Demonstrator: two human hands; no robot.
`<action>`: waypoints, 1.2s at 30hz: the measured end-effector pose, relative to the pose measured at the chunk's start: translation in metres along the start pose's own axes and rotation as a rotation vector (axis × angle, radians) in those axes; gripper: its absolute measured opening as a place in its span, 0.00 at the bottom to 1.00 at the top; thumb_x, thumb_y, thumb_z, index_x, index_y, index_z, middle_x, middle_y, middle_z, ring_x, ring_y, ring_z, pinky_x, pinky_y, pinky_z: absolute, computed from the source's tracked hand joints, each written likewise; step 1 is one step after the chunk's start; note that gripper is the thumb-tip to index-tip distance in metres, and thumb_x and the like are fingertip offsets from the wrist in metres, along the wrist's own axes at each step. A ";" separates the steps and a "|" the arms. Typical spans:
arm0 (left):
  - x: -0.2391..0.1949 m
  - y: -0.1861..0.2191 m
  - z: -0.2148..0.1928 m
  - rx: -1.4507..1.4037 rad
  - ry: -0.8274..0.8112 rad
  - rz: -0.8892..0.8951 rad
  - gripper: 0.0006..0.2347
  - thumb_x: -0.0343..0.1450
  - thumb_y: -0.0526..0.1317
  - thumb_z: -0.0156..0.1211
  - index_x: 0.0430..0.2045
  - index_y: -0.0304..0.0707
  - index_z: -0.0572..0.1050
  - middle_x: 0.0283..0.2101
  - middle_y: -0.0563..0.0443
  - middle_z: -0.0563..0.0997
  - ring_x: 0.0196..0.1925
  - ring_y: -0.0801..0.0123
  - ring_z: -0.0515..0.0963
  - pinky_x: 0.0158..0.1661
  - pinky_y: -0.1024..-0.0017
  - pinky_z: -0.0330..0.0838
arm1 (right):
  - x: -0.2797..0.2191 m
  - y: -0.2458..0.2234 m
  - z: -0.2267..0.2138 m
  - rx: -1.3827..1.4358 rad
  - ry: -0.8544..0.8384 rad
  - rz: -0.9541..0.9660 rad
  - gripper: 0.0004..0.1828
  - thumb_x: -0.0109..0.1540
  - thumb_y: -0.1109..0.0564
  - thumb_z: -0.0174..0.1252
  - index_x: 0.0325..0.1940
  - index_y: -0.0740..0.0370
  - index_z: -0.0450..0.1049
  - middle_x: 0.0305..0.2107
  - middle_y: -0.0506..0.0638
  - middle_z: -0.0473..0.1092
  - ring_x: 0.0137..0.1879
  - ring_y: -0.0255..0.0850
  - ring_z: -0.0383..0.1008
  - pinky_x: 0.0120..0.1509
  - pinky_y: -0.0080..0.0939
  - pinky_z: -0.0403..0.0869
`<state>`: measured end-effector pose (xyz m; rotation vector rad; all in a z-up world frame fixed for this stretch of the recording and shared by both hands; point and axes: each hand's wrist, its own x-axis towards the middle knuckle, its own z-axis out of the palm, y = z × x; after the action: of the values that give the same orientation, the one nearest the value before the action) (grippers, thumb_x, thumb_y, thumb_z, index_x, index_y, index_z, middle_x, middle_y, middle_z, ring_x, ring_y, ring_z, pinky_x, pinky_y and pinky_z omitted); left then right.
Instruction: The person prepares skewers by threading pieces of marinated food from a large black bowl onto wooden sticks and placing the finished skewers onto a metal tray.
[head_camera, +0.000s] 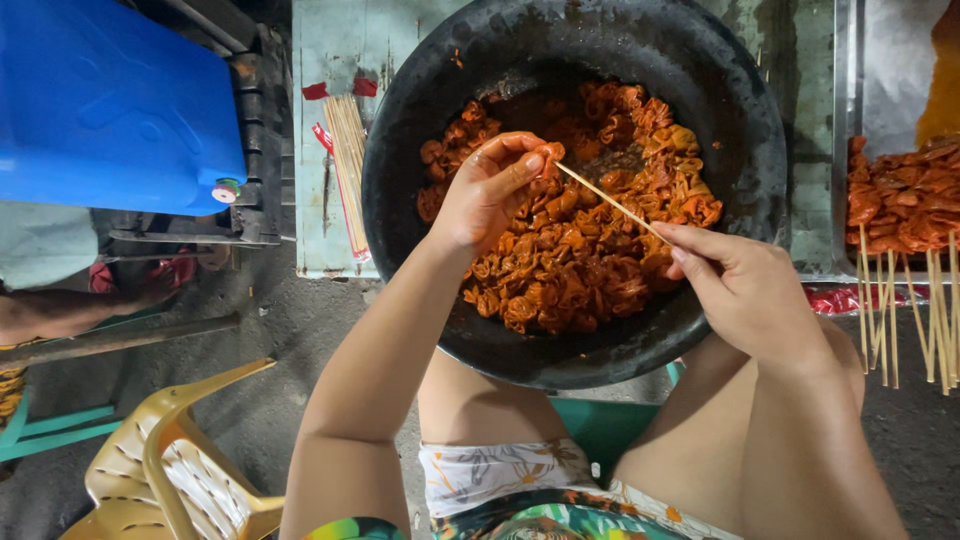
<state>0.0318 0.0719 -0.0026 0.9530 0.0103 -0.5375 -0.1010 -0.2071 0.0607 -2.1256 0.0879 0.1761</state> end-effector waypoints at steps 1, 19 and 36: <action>0.000 0.000 0.001 -0.001 -0.004 0.003 0.07 0.74 0.31 0.63 0.45 0.33 0.76 0.51 0.46 0.81 0.49 0.71 0.79 0.52 0.74 0.75 | 0.000 0.000 0.001 0.003 0.001 0.019 0.19 0.66 0.60 0.56 0.61 0.52 0.78 0.36 0.51 0.81 0.40 0.38 0.81 0.46 0.37 0.74; 0.000 -0.016 0.004 -0.170 -0.004 0.014 0.15 0.75 0.33 0.61 0.55 0.34 0.70 0.55 0.42 0.79 0.56 0.60 0.80 0.57 0.64 0.75 | 0.006 0.005 0.018 0.134 0.035 0.048 0.17 0.68 0.59 0.58 0.61 0.54 0.78 0.31 0.49 0.79 0.37 0.33 0.77 0.44 0.34 0.74; -0.006 -0.008 0.019 -0.024 0.087 0.209 0.05 0.77 0.30 0.60 0.45 0.35 0.75 0.50 0.45 0.80 0.55 0.58 0.83 0.52 0.66 0.79 | 0.003 -0.002 0.017 0.014 0.024 0.041 0.18 0.67 0.59 0.56 0.60 0.50 0.79 0.30 0.50 0.80 0.37 0.35 0.80 0.45 0.35 0.74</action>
<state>0.0187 0.0565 0.0035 0.9408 -0.0046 -0.3021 -0.0997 -0.1911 0.0529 -2.1133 0.1466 0.1739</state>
